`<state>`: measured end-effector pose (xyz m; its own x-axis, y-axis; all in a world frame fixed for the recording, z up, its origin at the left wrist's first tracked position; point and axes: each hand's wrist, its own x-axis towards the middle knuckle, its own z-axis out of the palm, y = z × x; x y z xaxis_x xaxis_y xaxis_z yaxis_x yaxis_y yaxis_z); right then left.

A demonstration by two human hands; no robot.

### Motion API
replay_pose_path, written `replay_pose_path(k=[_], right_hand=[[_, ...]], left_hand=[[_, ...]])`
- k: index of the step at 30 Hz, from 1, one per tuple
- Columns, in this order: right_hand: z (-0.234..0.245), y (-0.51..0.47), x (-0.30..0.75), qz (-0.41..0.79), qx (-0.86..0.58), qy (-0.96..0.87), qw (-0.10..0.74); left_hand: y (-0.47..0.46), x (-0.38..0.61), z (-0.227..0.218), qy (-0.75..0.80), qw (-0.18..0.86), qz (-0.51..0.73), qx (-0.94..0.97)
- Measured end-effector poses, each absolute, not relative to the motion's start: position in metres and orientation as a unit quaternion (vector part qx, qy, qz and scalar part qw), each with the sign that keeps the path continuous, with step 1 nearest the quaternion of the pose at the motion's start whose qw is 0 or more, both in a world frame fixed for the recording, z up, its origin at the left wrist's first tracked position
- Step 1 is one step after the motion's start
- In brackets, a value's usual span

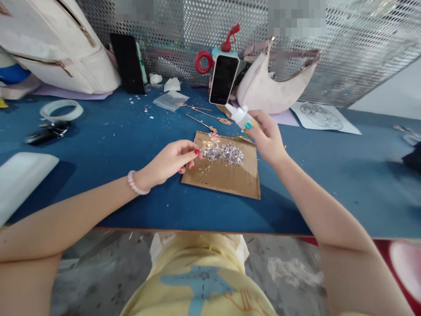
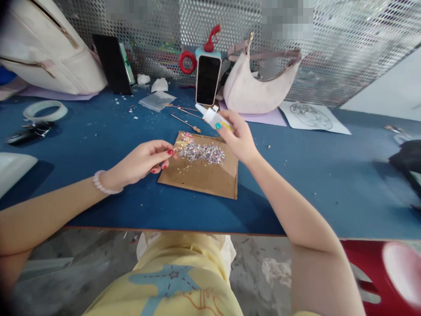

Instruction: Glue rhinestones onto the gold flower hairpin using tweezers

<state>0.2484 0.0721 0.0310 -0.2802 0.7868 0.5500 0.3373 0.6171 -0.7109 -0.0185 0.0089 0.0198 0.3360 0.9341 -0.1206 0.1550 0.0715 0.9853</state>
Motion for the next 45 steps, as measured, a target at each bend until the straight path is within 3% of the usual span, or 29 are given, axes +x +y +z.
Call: replay_pose_path(k=[6,14,26,45], right_hand=[[0.036,0.008,0.252,0.174,-0.317,-0.767,0.530],[0.041,-0.012,0.245,0.119,-0.311,-0.791,0.513],[0.038,-0.010,0.239,0.252,-0.337,-0.764,0.489],[0.033,-0.009,0.237,0.300,-0.354,-0.749,0.472]], left_hand=[[-0.018,0.000,0.020,0.443,0.660,0.334,0.508],[-0.028,0.001,0.016,0.448,0.698,0.286,0.479],[-0.032,0.001,0.016,0.453,0.683,0.224,0.528],[-0.032,0.004,0.017,0.456,0.700,0.218,0.505]])
